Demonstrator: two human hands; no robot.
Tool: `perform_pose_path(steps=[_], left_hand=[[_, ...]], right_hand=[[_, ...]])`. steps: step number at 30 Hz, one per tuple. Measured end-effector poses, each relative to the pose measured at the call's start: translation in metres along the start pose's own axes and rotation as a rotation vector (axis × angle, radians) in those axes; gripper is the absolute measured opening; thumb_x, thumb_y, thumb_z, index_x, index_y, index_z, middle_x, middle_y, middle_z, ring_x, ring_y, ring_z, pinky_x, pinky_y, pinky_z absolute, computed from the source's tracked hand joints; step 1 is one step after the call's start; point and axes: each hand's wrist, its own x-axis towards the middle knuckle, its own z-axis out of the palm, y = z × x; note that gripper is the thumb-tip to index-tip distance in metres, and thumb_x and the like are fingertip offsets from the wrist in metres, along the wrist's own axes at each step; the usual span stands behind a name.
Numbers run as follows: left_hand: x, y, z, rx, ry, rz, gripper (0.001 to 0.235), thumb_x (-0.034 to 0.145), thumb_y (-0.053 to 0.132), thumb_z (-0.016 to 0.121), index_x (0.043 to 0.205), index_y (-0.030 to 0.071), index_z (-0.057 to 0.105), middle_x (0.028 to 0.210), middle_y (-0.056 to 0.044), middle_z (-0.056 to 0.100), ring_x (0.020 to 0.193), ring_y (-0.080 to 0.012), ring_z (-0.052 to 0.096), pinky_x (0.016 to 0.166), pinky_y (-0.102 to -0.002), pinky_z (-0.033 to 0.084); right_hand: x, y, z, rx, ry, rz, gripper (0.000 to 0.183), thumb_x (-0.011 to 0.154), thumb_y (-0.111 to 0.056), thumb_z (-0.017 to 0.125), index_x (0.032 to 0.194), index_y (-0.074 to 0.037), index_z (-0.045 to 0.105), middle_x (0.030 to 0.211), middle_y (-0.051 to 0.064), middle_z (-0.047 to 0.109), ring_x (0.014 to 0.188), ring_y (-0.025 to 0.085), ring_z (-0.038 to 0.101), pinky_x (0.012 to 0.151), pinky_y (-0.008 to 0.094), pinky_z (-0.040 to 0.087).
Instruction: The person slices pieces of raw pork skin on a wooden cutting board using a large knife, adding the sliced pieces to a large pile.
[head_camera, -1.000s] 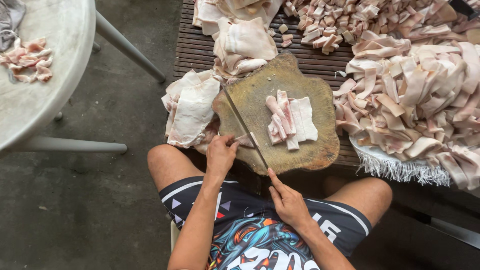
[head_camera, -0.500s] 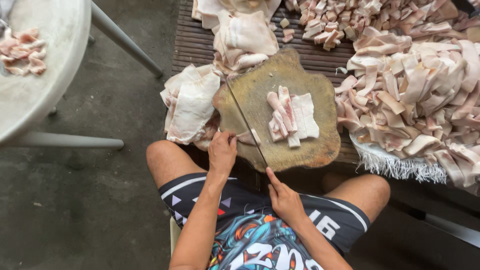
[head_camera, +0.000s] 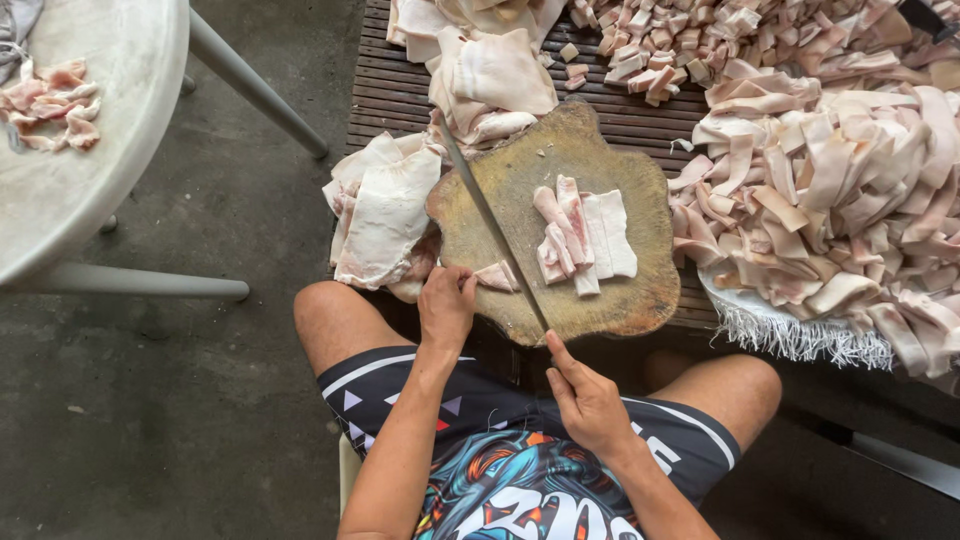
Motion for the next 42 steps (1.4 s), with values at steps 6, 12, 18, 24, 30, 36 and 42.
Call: perform_pose_path(steps=[6,12,18,24,30,36,42], left_hand=[[-0.007,0.003,-0.003,-0.013,0.005,-0.018,0.012,0.087,0.014,0.075,0.092,0.004,0.074,0.091,-0.017,0.068,0.083,-0.0374,0.067,0.075,-0.046,0.053],[0.0,0.005,-0.002,-0.026,0.023,-0.055,0.012,0.087,0.017,0.076,0.088,0.005,0.074,0.086,-0.015,0.069,0.08,-0.0348,0.068,0.072,-0.045,0.053],[-0.001,0.003,-0.002,-0.035,0.016,-0.06,0.014,0.088,0.018,0.076,0.088,0.005,0.074,0.087,-0.015,0.069,0.079,-0.0338,0.068,0.071,-0.045,0.053],[0.0,-0.002,0.0,-0.013,0.033,-0.012,0.012,0.086,0.016,0.075,0.09,0.005,0.075,0.089,-0.016,0.07,0.081,-0.0367,0.068,0.075,-0.046,0.054],[-0.002,0.006,0.01,0.091,0.006,0.062,0.019,0.09,0.018,0.074,0.102,0.004,0.073,0.098,-0.02,0.067,0.091,-0.0425,0.066,0.08,-0.05,0.053],[-0.004,0.027,0.02,0.214,-0.115,0.052,0.032,0.081,0.019,0.075,0.106,0.003,0.067,0.107,-0.021,0.061,0.094,-0.0423,0.064,0.082,-0.05,0.053],[0.006,0.049,0.035,0.145,-0.143,0.072,0.021,0.085,0.022,0.072,0.101,0.009,0.073,0.112,-0.017,0.062,0.102,-0.0381,0.062,0.09,-0.048,0.051]], right_hand=[[0.011,-0.002,0.015,-0.097,-0.139,0.099,0.058,0.096,-0.015,0.063,0.152,-0.019,0.049,0.089,0.017,0.073,0.08,0.032,0.072,0.075,0.037,0.055],[-0.004,-0.014,-0.016,0.062,0.027,-0.225,0.06,0.096,-0.004,0.064,0.153,-0.014,0.047,0.089,0.015,0.068,0.072,0.027,0.066,0.067,0.032,0.053],[-0.018,-0.012,-0.021,0.226,0.141,-0.49,0.065,0.099,0.006,0.062,0.155,-0.019,0.039,0.081,0.004,0.061,0.062,0.016,0.06,0.059,0.026,0.051],[0.003,0.021,0.025,-0.119,-0.044,-0.052,0.062,0.095,-0.011,0.063,0.153,-0.021,0.046,0.081,0.015,0.067,0.07,0.035,0.066,0.066,0.042,0.052],[-0.005,0.039,0.014,-0.081,-0.086,0.058,0.058,0.095,-0.018,0.061,0.152,-0.025,0.047,0.092,0.018,0.071,0.083,0.037,0.07,0.077,0.042,0.055],[-0.023,0.034,-0.003,0.004,-0.149,0.131,0.06,0.095,-0.019,0.061,0.153,-0.021,0.046,0.107,0.022,0.074,0.098,0.038,0.072,0.084,0.04,0.055],[-0.054,0.043,-0.026,0.19,0.065,0.103,0.063,0.096,-0.01,0.062,0.156,-0.019,0.044,0.085,0.013,0.071,0.075,0.019,0.069,0.069,0.032,0.054]])
